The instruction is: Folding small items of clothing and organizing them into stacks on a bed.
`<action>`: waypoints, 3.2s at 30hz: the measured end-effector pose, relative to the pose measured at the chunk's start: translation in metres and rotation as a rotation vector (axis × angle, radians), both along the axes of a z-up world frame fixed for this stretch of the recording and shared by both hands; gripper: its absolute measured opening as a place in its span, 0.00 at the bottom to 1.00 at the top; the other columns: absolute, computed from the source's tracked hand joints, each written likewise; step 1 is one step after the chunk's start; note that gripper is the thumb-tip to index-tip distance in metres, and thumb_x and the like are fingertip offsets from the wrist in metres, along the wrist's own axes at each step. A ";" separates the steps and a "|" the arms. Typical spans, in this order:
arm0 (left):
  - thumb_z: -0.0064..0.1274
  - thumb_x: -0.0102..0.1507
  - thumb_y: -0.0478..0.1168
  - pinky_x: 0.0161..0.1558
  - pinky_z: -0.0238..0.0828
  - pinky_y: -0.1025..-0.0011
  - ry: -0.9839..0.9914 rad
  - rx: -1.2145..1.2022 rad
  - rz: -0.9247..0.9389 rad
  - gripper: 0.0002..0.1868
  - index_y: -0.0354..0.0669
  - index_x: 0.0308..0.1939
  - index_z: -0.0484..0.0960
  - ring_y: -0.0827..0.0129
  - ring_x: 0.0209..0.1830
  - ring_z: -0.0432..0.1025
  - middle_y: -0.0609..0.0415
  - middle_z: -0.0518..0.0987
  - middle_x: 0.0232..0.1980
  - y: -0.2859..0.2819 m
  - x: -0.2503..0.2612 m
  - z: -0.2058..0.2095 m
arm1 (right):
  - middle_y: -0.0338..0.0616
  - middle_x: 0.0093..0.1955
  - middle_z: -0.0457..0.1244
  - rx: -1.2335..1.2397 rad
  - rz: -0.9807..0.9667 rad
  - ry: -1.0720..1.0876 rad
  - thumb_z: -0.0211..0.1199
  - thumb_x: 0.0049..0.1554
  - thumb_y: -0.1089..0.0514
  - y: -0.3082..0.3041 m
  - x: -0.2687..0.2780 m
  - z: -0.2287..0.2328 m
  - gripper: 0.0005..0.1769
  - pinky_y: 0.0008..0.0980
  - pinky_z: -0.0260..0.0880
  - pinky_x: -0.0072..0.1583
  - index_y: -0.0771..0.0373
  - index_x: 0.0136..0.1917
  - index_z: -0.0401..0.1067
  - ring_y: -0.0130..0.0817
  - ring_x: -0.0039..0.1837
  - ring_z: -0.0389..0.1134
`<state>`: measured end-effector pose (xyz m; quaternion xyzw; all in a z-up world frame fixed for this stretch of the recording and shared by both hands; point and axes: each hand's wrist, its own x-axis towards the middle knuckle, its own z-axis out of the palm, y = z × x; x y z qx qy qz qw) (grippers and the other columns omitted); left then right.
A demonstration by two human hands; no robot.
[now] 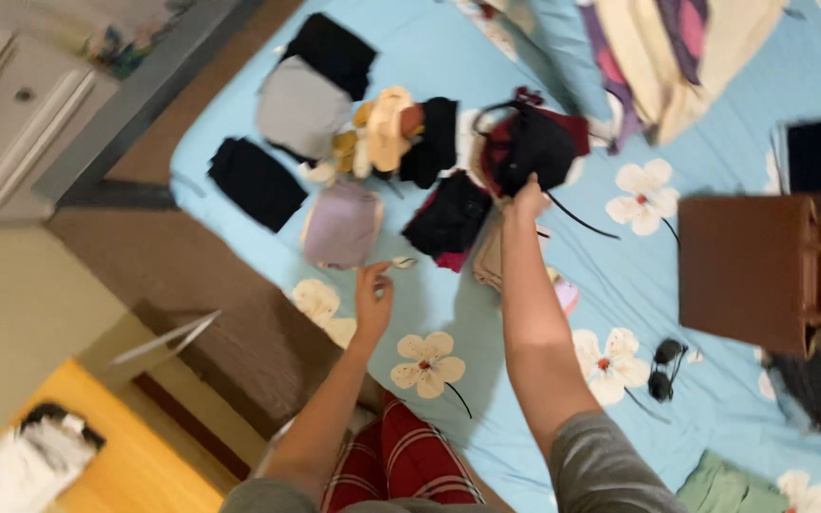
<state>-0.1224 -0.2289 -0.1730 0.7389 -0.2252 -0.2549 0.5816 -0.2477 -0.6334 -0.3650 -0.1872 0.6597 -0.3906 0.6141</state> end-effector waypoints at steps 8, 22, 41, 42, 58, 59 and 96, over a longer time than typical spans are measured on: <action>0.47 0.71 0.30 0.40 0.67 0.71 0.374 -0.094 0.823 0.13 0.41 0.59 0.77 0.70 0.39 0.65 0.54 0.73 0.43 0.211 -0.009 -0.040 | 0.49 0.74 0.56 -0.762 0.545 -0.135 0.59 0.66 0.63 0.322 0.141 0.140 0.29 0.35 0.65 0.70 0.66 0.77 0.53 0.36 0.73 0.60; 0.40 0.73 0.52 0.75 0.58 0.55 0.780 -0.906 2.217 0.37 0.46 0.81 0.45 0.45 0.81 0.50 0.41 0.43 0.82 0.514 -0.150 -0.021 | 0.45 0.68 0.61 -0.040 1.907 -0.265 0.63 0.64 0.51 0.721 0.178 0.089 0.30 0.37 0.64 0.71 0.64 0.74 0.60 0.36 0.70 0.63; 0.47 0.71 0.44 0.57 0.72 0.55 0.889 -0.349 1.815 0.21 0.36 0.64 0.68 0.57 0.54 0.72 0.45 0.75 0.58 0.612 -0.236 -0.063 | 0.51 0.64 0.63 0.175 2.214 0.052 0.62 0.58 0.63 0.890 0.185 0.026 0.25 0.46 0.78 0.64 0.69 0.67 0.62 0.41 0.63 0.69; 0.47 0.71 0.44 0.57 0.72 0.55 0.890 -0.352 1.813 0.21 0.36 0.64 0.68 0.57 0.54 0.72 0.45 0.75 0.58 0.612 -0.240 -0.065 | 0.51 0.64 0.63 0.171 2.213 0.053 0.62 0.58 0.63 0.887 0.184 0.025 0.25 0.46 0.78 0.64 0.69 0.67 0.62 0.41 0.63 0.69; 0.42 0.71 0.40 0.55 0.71 0.58 1.007 -0.001 1.560 0.25 0.37 0.72 0.63 0.55 0.52 0.73 0.42 0.73 0.60 0.586 -0.310 -0.034 | 0.42 0.54 0.62 0.295 2.133 0.213 0.59 0.58 0.73 0.808 0.078 0.053 0.22 0.41 0.76 0.61 0.66 0.64 0.60 0.35 0.56 0.68; 0.42 0.72 0.40 0.54 0.70 0.56 1.018 0.107 1.497 0.25 0.34 0.72 0.65 0.50 0.52 0.74 0.37 0.75 0.60 0.585 -0.319 -0.036 | 0.42 0.54 0.61 0.316 2.102 0.192 0.59 0.58 0.73 0.802 0.068 0.048 0.22 0.43 0.78 0.61 0.66 0.63 0.59 0.35 0.56 0.67; 0.41 0.71 0.39 0.52 0.73 0.59 1.097 0.236 1.363 0.22 0.33 0.68 0.65 0.57 0.53 0.73 0.43 0.73 0.63 0.538 -0.384 -0.012 | 0.57 0.66 0.56 0.239 2.172 0.252 0.57 0.61 0.67 0.709 -0.056 0.082 0.29 0.38 0.77 0.63 0.69 0.73 0.52 0.44 0.65 0.65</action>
